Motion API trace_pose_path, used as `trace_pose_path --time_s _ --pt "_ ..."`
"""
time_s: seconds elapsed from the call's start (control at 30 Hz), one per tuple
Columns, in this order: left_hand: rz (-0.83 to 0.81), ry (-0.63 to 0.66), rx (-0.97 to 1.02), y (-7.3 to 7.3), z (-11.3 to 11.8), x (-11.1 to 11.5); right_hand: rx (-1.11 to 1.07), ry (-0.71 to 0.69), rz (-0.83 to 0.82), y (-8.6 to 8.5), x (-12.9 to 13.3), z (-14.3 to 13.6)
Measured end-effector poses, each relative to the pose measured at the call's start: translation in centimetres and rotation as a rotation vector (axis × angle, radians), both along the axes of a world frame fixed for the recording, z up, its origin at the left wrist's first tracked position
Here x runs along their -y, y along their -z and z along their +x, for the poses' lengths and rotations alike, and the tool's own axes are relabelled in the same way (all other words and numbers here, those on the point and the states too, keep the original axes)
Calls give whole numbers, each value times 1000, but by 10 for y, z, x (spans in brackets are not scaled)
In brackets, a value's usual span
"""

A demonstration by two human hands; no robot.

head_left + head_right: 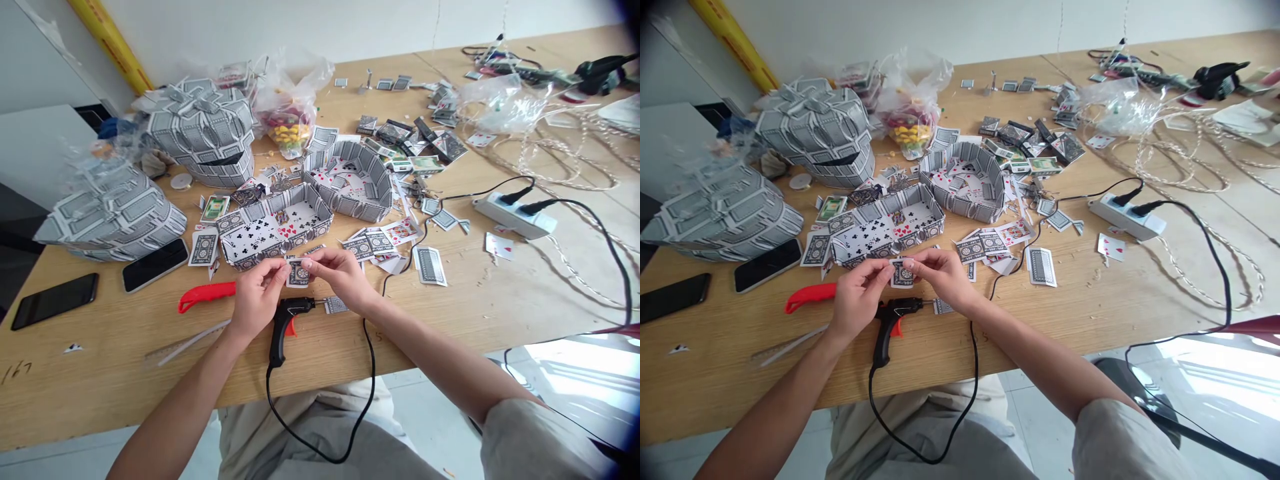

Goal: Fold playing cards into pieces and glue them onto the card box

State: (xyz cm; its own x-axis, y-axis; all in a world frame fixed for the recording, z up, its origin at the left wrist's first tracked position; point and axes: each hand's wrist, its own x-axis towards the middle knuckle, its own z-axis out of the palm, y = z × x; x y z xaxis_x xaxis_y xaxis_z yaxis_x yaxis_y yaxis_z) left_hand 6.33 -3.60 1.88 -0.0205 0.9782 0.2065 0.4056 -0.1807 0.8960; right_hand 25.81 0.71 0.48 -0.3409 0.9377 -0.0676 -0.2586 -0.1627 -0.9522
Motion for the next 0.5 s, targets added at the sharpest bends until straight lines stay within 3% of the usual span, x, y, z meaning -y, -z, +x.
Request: trace_pose_path --time_s 0.5 --pt "46 -7 1 0 0 1 90 14 32 6 1 1"
